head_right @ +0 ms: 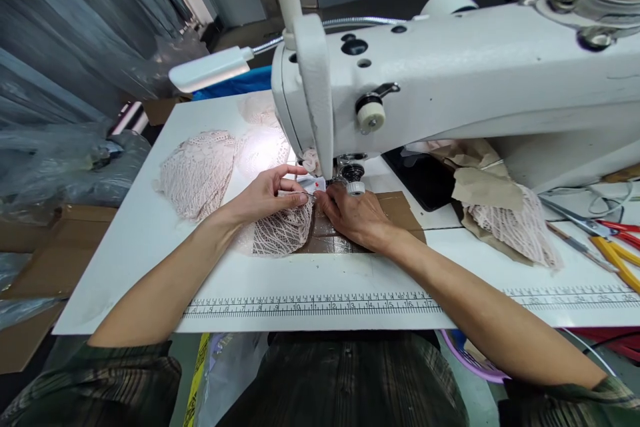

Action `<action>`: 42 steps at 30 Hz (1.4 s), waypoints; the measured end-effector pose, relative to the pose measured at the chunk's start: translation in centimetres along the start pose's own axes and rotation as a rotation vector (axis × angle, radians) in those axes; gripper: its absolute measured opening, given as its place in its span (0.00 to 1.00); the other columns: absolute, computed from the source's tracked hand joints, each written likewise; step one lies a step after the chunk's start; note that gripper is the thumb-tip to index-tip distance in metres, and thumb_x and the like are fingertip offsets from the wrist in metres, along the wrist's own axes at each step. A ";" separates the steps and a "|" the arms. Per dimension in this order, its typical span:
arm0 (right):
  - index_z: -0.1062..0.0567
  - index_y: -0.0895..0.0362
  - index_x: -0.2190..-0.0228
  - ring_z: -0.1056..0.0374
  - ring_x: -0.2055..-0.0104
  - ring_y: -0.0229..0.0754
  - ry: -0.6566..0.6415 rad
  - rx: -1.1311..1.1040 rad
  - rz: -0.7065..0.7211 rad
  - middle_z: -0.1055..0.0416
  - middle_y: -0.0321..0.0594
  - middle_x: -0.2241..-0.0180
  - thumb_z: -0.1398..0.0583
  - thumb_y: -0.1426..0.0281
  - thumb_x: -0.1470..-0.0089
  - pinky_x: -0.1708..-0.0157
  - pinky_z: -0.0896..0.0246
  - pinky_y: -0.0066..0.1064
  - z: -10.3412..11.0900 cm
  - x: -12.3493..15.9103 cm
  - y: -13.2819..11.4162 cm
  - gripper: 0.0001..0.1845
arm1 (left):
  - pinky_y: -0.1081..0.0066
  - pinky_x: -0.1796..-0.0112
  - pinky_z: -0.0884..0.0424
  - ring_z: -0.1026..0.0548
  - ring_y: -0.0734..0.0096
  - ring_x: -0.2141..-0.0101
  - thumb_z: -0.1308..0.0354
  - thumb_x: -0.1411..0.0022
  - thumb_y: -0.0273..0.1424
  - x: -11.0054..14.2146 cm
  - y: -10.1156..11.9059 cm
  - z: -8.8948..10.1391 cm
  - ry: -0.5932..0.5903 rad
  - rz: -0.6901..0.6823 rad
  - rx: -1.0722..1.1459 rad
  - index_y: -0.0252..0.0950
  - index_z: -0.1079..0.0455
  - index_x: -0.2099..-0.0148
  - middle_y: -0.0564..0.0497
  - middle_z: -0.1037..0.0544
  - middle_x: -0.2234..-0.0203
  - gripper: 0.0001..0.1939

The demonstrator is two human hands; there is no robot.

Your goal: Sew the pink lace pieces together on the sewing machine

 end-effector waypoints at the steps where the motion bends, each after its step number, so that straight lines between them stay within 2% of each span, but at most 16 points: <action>1: 0.28 0.55 0.61 0.32 0.71 0.45 0.000 0.010 -0.002 0.26 0.41 0.71 0.58 0.57 0.32 0.71 0.49 0.32 0.0 0.0 0.0 0.24 | 0.71 0.66 0.33 0.27 0.75 0.70 0.31 0.47 0.35 0.0 0.0 0.0 0.002 -0.003 -0.002 0.31 0.40 0.42 0.52 0.23 0.71 0.34; 8: 0.29 0.56 0.64 0.31 0.71 0.45 -0.030 0.063 -0.063 0.26 0.42 0.71 0.55 0.58 0.32 0.73 0.52 0.31 -0.3 0.0 -0.1 0.21 | 0.70 0.66 0.31 0.26 0.72 0.70 0.31 0.47 0.36 -0.1 -0.3 0.2 0.011 -0.020 -0.024 0.30 0.40 0.42 0.50 0.23 0.70 0.34; 14: 0.29 0.56 0.67 0.31 0.71 0.44 -0.002 0.070 -0.095 0.25 0.44 0.69 0.55 0.60 0.32 0.73 0.52 0.31 -0.2 0.0 -0.3 0.21 | 0.70 0.65 0.32 0.26 0.74 0.70 0.31 0.47 0.35 -0.2 -0.3 0.2 0.014 -0.027 -0.010 0.31 0.39 0.43 0.52 0.23 0.71 0.33; 21: 0.29 0.55 0.66 0.32 0.73 0.43 0.056 -0.053 -0.002 0.28 0.40 0.74 0.57 0.56 0.32 0.73 0.50 0.31 0.1 0.0 -0.2 0.24 | 0.70 0.65 0.32 0.26 0.74 0.70 0.31 0.47 0.33 -0.2 -0.6 -0.1 -0.017 -0.012 0.040 0.30 0.39 0.43 0.52 0.23 0.71 0.33; 29: 0.32 0.56 0.69 0.32 0.72 0.41 0.059 -0.060 0.097 0.28 0.41 0.71 0.55 0.57 0.33 0.73 0.49 0.30 0.1 -0.3 -1.1 0.21 | 0.70 0.65 0.32 0.25 0.73 0.69 0.31 0.49 0.30 -0.3 -0.7 -0.1 -0.034 0.010 0.077 0.29 0.39 0.44 0.49 0.22 0.70 0.32; 34: 0.31 0.57 0.68 0.30 0.69 0.43 0.059 0.012 0.044 0.26 0.44 0.70 0.54 0.59 0.33 0.74 0.50 0.30 0.0 -0.5 -1.3 0.20 | 0.71 0.65 0.32 0.25 0.73 0.70 0.32 0.49 0.28 -0.4 -0.8 -0.1 -0.022 0.018 0.085 0.28 0.40 0.44 0.48 0.22 0.70 0.33; 39: 0.30 0.56 0.68 0.30 0.69 0.45 0.022 -0.019 -0.031 0.25 0.44 0.70 0.56 0.58 0.32 0.73 0.49 0.31 -0.1 -0.5 -0.9 0.23 | 0.70 0.66 0.31 0.24 0.71 0.69 0.34 0.45 0.32 -0.4 -0.7 -0.5 -0.046 -0.025 -0.005 0.28 0.42 0.41 0.47 0.22 0.69 0.33; 41: 0.29 0.55 0.66 0.30 0.70 0.45 0.013 -0.092 0.014 0.25 0.43 0.70 0.58 0.55 0.32 0.72 0.47 0.31 0.1 -0.3 -0.8 0.25 | 0.69 0.65 0.30 0.24 0.69 0.66 0.35 0.43 0.33 0.1 0.5 0.0 -0.027 -0.095 -0.141 0.30 0.43 0.39 0.44 0.22 0.63 0.33; 42: 0.28 0.54 0.65 0.30 0.70 0.45 0.000 -0.117 0.033 0.25 0.42 0.70 0.60 0.54 0.32 0.72 0.47 0.31 0.2 -0.1 -0.6 0.27 | 0.68 0.64 0.30 0.24 0.67 0.63 0.35 0.43 0.34 0.5 1.6 0.6 0.021 -0.152 -0.261 0.32 0.42 0.39 0.43 0.23 0.59 0.33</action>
Point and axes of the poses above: each hand's wrist, its own x-axis away from the middle knuckle, its own z-axis out of the back of the hand, y = z × x, the point moved 10 cm from there along -x, towards the middle knuckle
